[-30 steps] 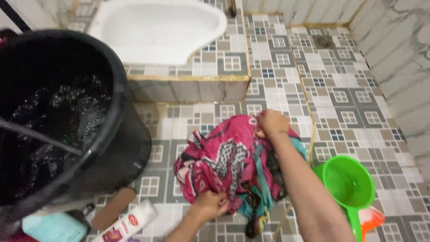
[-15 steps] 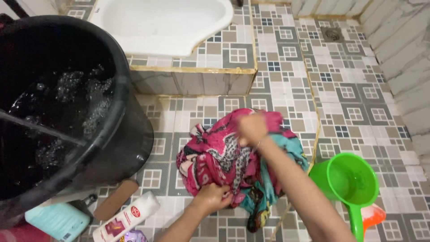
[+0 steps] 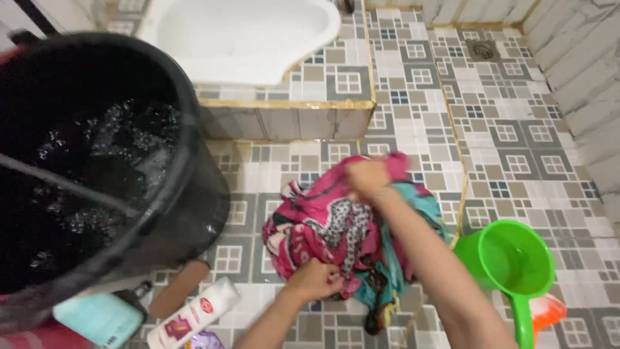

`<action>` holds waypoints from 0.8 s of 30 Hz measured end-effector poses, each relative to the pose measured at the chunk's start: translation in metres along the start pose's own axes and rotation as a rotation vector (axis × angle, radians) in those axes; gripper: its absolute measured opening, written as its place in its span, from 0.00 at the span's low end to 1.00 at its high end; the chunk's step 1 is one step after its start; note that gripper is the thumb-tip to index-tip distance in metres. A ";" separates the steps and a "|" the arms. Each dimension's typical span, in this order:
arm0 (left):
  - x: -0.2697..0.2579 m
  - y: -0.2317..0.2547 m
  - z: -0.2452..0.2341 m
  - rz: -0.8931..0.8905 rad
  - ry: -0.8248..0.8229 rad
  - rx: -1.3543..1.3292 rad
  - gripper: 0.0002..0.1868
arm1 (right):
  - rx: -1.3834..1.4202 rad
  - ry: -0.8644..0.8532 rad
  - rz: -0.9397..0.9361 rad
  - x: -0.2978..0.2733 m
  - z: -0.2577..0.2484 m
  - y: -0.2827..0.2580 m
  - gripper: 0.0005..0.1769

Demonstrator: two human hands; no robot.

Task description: Hand wash clothes with detergent and water in a bathroom.

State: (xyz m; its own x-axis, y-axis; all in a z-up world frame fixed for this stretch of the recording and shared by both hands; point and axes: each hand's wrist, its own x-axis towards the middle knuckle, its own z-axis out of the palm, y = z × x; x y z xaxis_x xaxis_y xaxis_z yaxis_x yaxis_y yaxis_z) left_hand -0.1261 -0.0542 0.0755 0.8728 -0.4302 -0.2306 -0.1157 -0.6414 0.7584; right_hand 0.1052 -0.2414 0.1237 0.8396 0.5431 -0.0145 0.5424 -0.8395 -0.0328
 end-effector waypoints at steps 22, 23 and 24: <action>-0.082 0.048 -0.123 0.013 0.102 0.160 0.13 | 0.264 -0.385 -0.226 -0.047 -0.089 0.004 0.26; -0.084 0.062 -0.139 0.035 0.132 0.209 0.16 | 0.489 -0.296 -0.160 -0.065 -0.103 0.019 0.21; -0.084 0.076 -0.152 0.057 0.165 0.253 0.19 | 0.707 -0.206 -0.095 -0.083 -0.118 0.036 0.22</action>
State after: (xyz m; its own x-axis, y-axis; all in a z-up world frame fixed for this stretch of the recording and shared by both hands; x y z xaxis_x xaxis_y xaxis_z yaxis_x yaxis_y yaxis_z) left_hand -0.1364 0.0298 0.2456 0.9244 -0.3741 -0.0740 -0.2631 -0.7662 0.5863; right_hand 0.0582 -0.3188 0.2418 0.7298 0.6636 -0.1644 0.4051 -0.6134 -0.6779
